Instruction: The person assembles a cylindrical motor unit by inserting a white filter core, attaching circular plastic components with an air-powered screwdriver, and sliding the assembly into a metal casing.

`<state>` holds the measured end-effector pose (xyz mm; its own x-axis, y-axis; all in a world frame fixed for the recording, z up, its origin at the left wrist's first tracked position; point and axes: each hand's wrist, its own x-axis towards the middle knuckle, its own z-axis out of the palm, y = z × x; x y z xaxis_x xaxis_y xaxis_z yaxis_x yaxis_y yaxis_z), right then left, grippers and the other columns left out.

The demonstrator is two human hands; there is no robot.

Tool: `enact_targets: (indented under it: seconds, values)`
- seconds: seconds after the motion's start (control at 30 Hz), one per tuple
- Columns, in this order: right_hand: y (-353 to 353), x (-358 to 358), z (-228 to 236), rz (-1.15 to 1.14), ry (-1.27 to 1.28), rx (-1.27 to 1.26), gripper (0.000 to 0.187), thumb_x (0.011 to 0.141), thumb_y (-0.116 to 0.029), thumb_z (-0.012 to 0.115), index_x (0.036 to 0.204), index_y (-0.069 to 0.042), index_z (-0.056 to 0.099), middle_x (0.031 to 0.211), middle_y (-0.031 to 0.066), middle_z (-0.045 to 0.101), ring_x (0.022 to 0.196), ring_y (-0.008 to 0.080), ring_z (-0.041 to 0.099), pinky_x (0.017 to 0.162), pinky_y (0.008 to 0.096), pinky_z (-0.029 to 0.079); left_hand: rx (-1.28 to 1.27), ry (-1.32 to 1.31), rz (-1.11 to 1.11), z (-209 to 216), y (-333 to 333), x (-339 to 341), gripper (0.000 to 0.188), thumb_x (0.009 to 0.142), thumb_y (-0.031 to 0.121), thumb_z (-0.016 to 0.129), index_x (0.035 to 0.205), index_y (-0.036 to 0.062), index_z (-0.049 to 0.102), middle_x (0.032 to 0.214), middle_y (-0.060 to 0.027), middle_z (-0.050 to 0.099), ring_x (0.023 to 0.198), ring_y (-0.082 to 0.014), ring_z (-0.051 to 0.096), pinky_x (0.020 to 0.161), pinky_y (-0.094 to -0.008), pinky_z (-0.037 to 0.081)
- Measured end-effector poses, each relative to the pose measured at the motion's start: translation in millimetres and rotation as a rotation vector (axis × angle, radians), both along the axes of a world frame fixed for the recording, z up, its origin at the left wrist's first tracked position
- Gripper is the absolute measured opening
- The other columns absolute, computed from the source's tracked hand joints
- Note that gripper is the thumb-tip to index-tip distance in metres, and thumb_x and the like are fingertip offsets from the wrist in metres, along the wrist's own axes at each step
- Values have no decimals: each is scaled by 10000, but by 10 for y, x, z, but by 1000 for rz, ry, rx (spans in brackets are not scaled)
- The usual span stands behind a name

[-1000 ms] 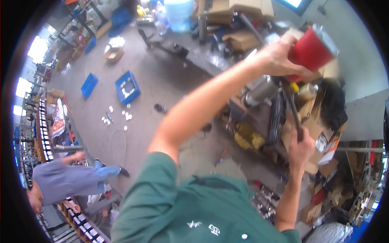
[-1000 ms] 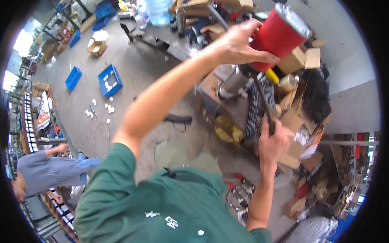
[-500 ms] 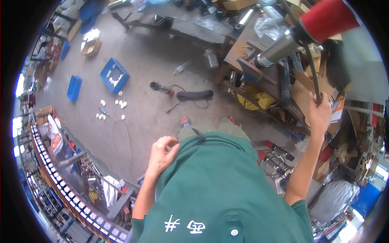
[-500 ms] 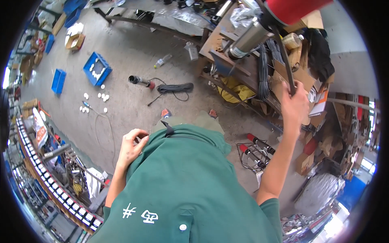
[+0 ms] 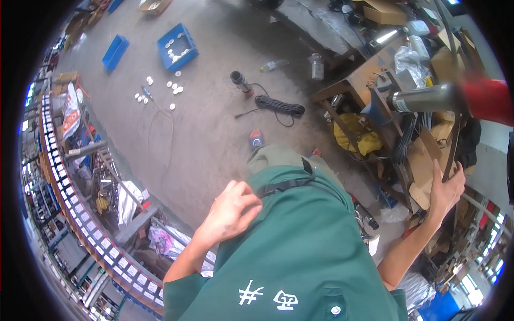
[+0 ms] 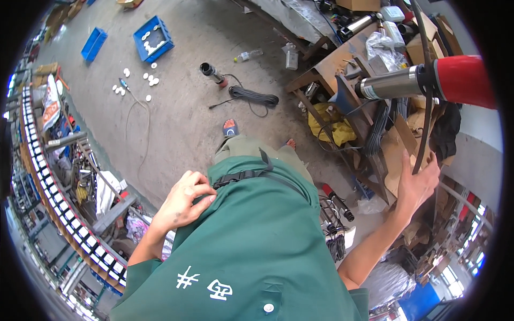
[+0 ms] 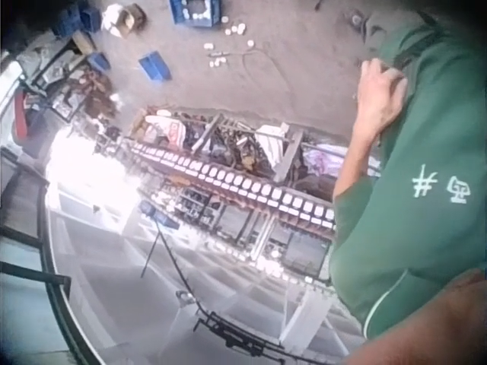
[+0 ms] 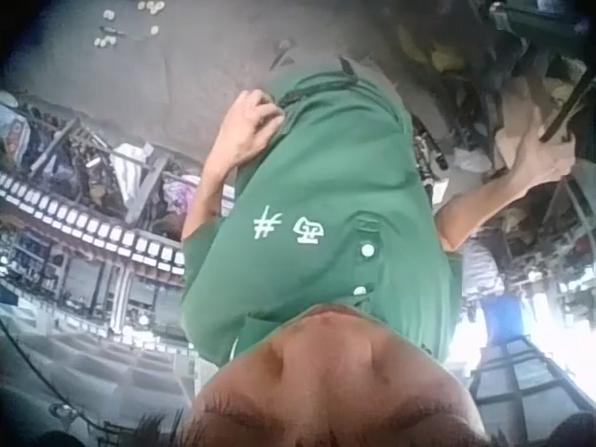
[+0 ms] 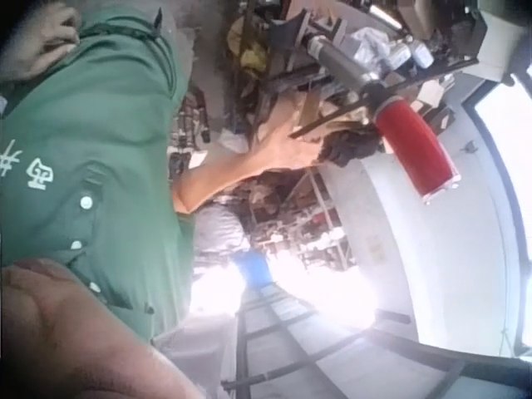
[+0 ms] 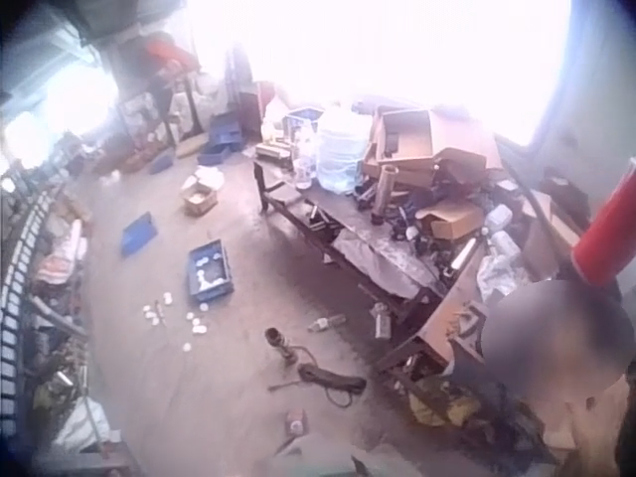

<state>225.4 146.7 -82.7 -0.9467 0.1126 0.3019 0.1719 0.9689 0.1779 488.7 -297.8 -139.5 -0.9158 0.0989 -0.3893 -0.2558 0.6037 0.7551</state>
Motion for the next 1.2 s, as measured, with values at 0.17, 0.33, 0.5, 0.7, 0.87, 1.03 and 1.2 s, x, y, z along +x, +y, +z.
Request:
enact_targets:
  seconds: [0.17,0.33,0.5,0.7,0.87,1.03,1.2]
  values:
    - [-116,-107,-26,12,20,81,849,920,-633,724,1521,-67,527,1487,201,567,1386,380,525,1160,475,408,156,25,50,3,-61,170,166,954,169,729,970,5,752,958,-138,724,938,-314,672,825,-430,542]
    - [-145,-235,-127,6,-126,-259,832,949,-576,728,1525,-18,506,1467,228,593,1368,367,565,1145,440,427,186,-372,174,84,-119,202,224,998,202,644,1017,-16,694,825,-201,716,777,-396,692,750,-460,547]
    - [-148,-244,-21,106,12,-132,769,950,-530,754,1496,-33,541,1410,199,643,1301,343,622,1108,427,460,93,-316,119,-15,-91,326,228,954,216,670,1045,17,734,818,-189,743,782,-372,737,722,-446,557]
    - [-275,-363,-10,31,-129,-277,611,1017,-492,678,1422,-40,610,1196,155,758,1127,323,715,1007,413,519,125,-361,-23,-46,-218,407,231,868,212,700,972,32,799,810,-161,754,763,-339,739,717,-426,560]
    - [-91,-401,-62,120,-80,-374,467,1085,-448,578,1303,-51,688,1099,196,761,1024,360,714,936,417,523,334,-296,-60,-131,-351,525,215,875,204,697,933,24,800,797,-152,739,721,-326,699,694,-409,542]
    - [-212,-339,-77,132,-53,-405,469,1094,-448,559,1299,-43,676,1065,223,754,977,386,698,913,431,521,566,-547,246,-287,-436,550,293,969,225,680,1115,-23,738,839,-114,753,714,-207,666,675,-361,517]
    - [-158,-357,-78,127,-73,-410,470,1099,-442,554,1305,-36,669,1074,239,747,977,394,691,913,433,519,349,-324,484,-757,-52,712,330,960,160,725,1199,-64,683,857,-127,759,746,-159,675,686,-324,546]
